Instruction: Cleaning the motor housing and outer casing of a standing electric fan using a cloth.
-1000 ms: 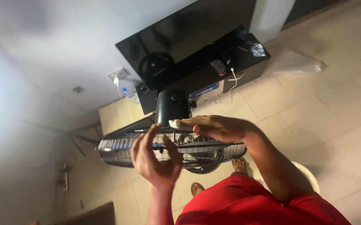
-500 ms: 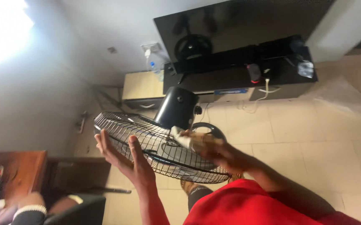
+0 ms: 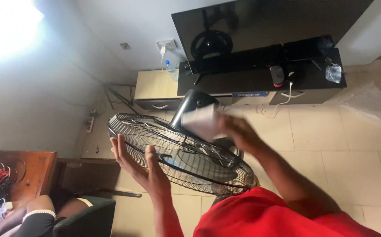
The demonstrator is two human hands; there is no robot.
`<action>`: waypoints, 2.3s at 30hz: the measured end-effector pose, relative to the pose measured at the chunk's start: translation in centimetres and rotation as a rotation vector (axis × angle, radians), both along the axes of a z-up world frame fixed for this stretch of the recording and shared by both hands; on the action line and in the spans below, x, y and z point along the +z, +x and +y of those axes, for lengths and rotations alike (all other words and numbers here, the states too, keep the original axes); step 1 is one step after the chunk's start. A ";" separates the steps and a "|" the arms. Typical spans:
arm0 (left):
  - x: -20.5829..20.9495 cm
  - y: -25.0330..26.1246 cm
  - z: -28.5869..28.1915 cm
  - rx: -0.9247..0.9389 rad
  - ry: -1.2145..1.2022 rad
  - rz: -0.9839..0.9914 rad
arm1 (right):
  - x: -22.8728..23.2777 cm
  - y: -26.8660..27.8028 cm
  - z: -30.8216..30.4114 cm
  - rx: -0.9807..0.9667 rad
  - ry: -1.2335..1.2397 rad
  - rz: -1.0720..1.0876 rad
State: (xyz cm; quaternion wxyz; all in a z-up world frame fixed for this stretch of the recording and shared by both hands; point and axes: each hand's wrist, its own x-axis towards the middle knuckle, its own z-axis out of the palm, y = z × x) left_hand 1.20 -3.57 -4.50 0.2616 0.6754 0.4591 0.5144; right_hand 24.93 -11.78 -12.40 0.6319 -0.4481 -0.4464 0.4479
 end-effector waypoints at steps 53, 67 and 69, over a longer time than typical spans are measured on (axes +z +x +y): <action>1.4 3.2 -2.8 0.426 -0.155 0.207 | -6.2 -5.7 16.5 0.736 0.129 0.039; 3.7 4.8 -1.4 0.429 -0.138 0.198 | 5.2 2.3 13.5 0.311 0.491 -0.258; 4.1 5.1 -1.5 0.420 -0.131 0.168 | 7.9 4.3 18.5 0.360 0.668 -0.531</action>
